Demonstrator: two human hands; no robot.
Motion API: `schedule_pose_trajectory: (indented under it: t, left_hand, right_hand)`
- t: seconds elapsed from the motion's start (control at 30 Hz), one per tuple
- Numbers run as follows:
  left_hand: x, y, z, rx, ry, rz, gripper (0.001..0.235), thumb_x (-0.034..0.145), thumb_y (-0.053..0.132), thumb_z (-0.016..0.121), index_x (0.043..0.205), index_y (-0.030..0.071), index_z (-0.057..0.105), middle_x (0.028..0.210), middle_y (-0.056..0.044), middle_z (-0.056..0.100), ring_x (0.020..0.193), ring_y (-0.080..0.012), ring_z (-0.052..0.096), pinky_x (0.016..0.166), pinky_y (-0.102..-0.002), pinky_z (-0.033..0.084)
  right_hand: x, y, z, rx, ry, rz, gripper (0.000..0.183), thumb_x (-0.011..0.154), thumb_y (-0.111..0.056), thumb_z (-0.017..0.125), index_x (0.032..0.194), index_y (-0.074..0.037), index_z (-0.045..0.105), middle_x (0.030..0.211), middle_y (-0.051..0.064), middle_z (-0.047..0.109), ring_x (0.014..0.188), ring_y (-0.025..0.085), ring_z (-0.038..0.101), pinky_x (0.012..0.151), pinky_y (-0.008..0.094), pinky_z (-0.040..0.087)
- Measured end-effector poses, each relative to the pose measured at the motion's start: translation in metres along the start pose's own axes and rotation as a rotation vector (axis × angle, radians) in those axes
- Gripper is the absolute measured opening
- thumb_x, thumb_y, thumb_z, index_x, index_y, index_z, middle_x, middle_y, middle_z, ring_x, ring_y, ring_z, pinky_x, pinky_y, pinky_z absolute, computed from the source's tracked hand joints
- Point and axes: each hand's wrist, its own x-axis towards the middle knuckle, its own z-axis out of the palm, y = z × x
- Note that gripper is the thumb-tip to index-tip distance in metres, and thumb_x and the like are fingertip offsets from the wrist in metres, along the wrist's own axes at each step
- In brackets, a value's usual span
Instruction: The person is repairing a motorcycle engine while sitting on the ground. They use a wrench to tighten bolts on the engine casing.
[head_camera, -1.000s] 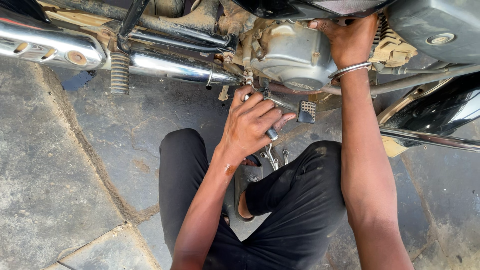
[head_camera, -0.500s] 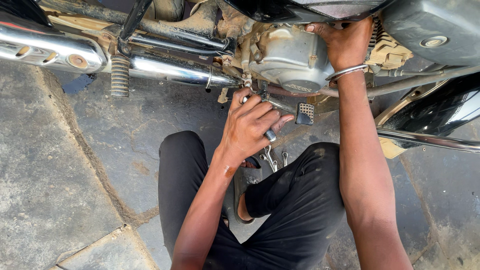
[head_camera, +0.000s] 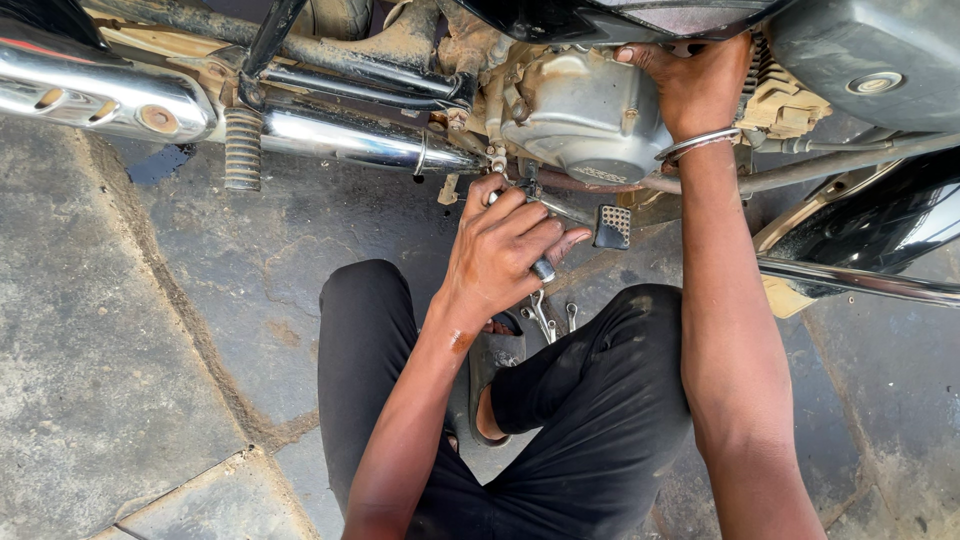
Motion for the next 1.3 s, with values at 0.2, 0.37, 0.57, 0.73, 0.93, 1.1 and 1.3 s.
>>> schedule_pose_trajectory:
  t: [0.2, 0.37, 0.57, 0.73, 0.93, 1.1, 1.3]
  left_hand:
    - [-0.0002, 0.0002, 0.0004, -0.002, 0.004, -0.007, 0.026, 0.090, 0.025, 0.083, 0.074, 0.010, 0.068, 0.072, -0.001, 0.055, 0.076, -0.0198, 0.051, 0.096, -0.042, 0.041]
    - [-0.0001, -0.0003, 0.0001, 0.002, 0.000, 0.001, 0.026, 0.090, 0.024, 0.083, 0.074, 0.010, 0.068, 0.072, -0.001, 0.055, 0.076, -0.0201, 0.051, 0.096, -0.042, 0.041]
    - [-0.0003, -0.0002, -0.0001, 0.000, -0.006, -0.002, 0.025, 0.090, 0.024, 0.083, 0.075, 0.009, 0.069, 0.073, -0.001, 0.055, 0.076, -0.0198, 0.051, 0.096, -0.042, 0.041]
    - [-0.0004, 0.0010, 0.0016, 0.004, 0.007, -0.014, 0.026, 0.090, 0.026, 0.082, 0.074, 0.010, 0.069, 0.073, 0.000, 0.057, 0.076, -0.0191, 0.052, 0.099, -0.043, 0.041]
    - [-0.0011, 0.0016, 0.0021, -0.002, 0.005, -0.022, 0.026, 0.090, 0.025, 0.082, 0.074, 0.010, 0.069, 0.073, 0.000, 0.057, 0.076, -0.0192, 0.051, 0.099, -0.043, 0.041]
    - [-0.0011, 0.0012, 0.0016, -0.004, 0.002, -0.015, 0.025, 0.090, 0.024, 0.082, 0.074, 0.009, 0.069, 0.073, -0.001, 0.056, 0.076, -0.0199, 0.051, 0.097, -0.043, 0.041]
    - [-0.0003, 0.0018, 0.0004, -0.011, 0.011, -0.014, 0.027, 0.090, 0.025, 0.083, 0.074, 0.009, 0.068, 0.073, -0.001, 0.055, 0.077, -0.0204, 0.051, 0.097, -0.043, 0.041]
  right_hand:
    - [0.0003, -0.0006, -0.0013, -0.010, -0.005, -0.021, 0.044, 0.079, -0.014, 0.106, 0.103, 0.002, 0.073, 0.101, 0.009, 0.076, 0.088, 0.023, 0.066, 0.082, 0.037, 0.056]
    - [0.0011, -0.0006, -0.0008, -0.027, 0.000, 0.033, 0.045, 0.077, -0.015, 0.107, 0.100, 0.001, 0.072, 0.096, 0.008, 0.074, 0.083, 0.022, 0.063, 0.078, 0.036, 0.055]
    - [0.0008, 0.0019, -0.0003, 0.014, 0.006, -0.023, 0.046, 0.079, -0.014, 0.106, 0.104, 0.004, 0.072, 0.105, 0.012, 0.076, 0.092, 0.025, 0.068, 0.083, 0.037, 0.058]
    - [0.0004, 0.0028, -0.0008, 0.002, -0.024, 0.019, 0.042, 0.080, -0.016, 0.102, 0.104, 0.003, 0.074, 0.106, 0.013, 0.078, 0.094, 0.026, 0.071, 0.085, 0.038, 0.059]
    - [0.0006, 0.0004, -0.0010, 0.054, -0.016, -0.024, 0.043, 0.082, -0.012, 0.104, 0.107, 0.005, 0.073, 0.110, 0.015, 0.077, 0.099, 0.027, 0.073, 0.089, 0.039, 0.060]
    - [0.0014, -0.0006, -0.0016, 0.035, -0.021, -0.012, 0.041, 0.082, -0.013, 0.104, 0.106, 0.004, 0.074, 0.107, 0.013, 0.078, 0.095, 0.026, 0.071, 0.086, 0.038, 0.059]
    - [0.0007, 0.0001, -0.0024, 0.002, -0.014, -0.025, 0.043, 0.081, -0.015, 0.106, 0.103, 0.003, 0.074, 0.103, 0.012, 0.076, 0.090, 0.025, 0.068, 0.083, 0.038, 0.057]
